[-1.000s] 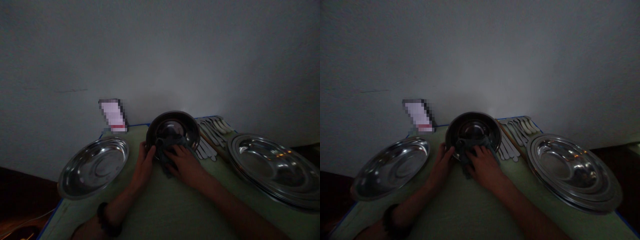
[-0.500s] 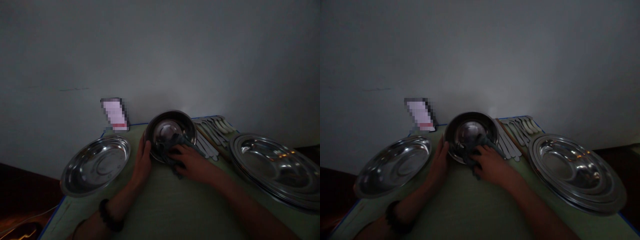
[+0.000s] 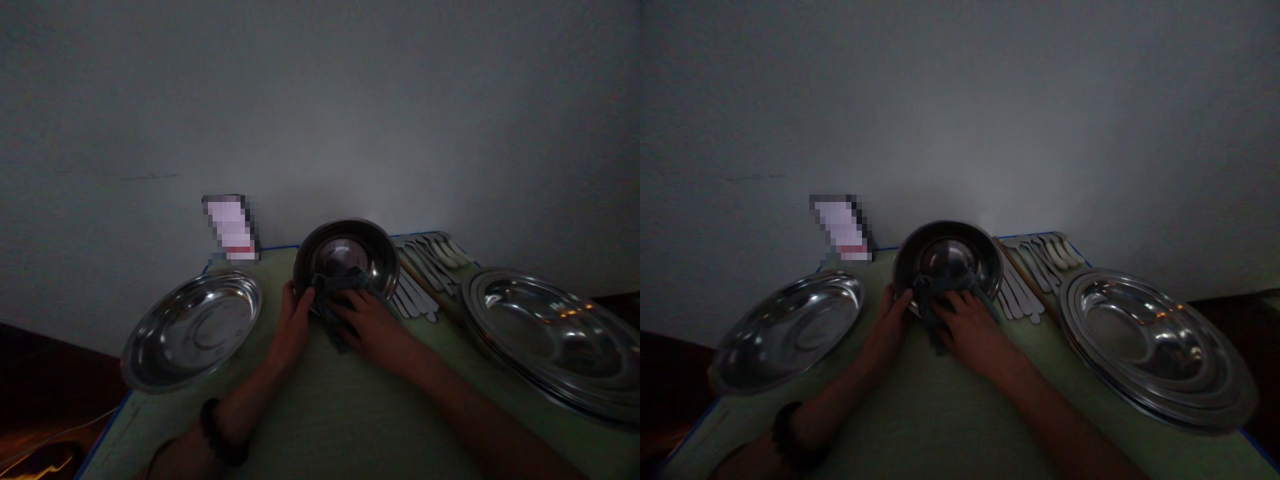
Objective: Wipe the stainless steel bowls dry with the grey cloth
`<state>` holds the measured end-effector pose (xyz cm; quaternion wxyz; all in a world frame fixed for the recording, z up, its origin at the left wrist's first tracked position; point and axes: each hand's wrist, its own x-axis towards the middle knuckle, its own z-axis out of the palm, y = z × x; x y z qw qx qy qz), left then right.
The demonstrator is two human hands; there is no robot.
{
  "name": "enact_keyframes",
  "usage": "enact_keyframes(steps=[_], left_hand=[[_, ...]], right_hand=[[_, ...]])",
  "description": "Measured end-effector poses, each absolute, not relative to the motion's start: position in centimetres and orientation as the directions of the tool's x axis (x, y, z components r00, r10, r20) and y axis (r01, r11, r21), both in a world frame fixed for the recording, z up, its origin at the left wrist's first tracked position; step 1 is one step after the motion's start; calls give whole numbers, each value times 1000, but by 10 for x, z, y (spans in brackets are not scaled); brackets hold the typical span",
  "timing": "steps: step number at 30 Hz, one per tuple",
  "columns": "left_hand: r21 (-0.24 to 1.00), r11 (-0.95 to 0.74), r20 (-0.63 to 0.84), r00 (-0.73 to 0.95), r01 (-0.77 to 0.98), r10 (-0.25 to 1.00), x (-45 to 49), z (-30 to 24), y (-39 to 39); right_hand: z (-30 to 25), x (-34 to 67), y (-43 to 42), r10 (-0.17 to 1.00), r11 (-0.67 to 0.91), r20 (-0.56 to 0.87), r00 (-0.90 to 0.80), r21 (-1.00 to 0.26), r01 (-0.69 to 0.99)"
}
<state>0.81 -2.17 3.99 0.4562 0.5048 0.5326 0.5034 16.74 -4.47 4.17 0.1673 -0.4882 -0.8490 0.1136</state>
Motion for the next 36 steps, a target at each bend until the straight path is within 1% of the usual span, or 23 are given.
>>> enact_keyframes(steps=[2, 4, 8, 10, 12, 16, 19, 22, 25, 27, 30, 32, 34, 36], left_hand=[[994, -34, 49, -148, 106, 988, 6, 43, -20], [993, -43, 61, -179, 106, 982, 5, 45, -18], [990, -46, 67, -161, 133, 985, 3, 43, -18], [987, -35, 54, -116, 160, 992, 4, 41, -20], [981, -63, 74, -54, 184, 996, 5, 38, -22], [971, -155, 143, 76, 182, 987, 7, 37, -25], [984, -113, 96, 123, 137, 988, 8, 39, -27], [990, -61, 54, 57, 128, 997, 7, 39, -25], [991, -94, 101, -68, 97, 993, 4, 36, -20], [988, -139, 146, -121, 62, 982, 3, 33, -17], [985, -169, 172, -99, 42, 980, 2, 32, -14], [980, -188, 192, -57, 72, 980, 2, 33, -15], [976, -189, 192, -23, 109, 981, 2, 33, -17], [985, -136, 137, 1, 105, 991, 2, 32, -19]], right_hand=[[49, 174, -45, 842, 531, 119, -526, -355, 770], [56, 181, -44, 827, 543, 74, -557, -361, 758], [61, 191, -44, 816, 553, 48, -576, -354, 754], [58, 191, -43, 815, 559, 64, -576, -349, 752], [53, 186, -43, 821, 557, 102, -561, -355, 751], [39, 170, -44, 845, 535, 236, -480, -375, 757], [33, 163, -44, 858, 512, 284, -429, -390, 765], [34, 164, -43, 853, 521, 250, -457, -386, 761], [41, 170, -43, 838, 545, 193, -511, -364, 756], [46, 176, -43, 822, 563, 153, -548, -362, 743], [52, 186, -40, 813, 565, 95, -575, -366, 739], [53, 190, -39, 822, 552, 83, -564, -362, 751], [50, 189, -39, 831, 544, 104, -547, -361, 757], [45, 183, -40, 839, 540, 158, -521, -367, 757]])
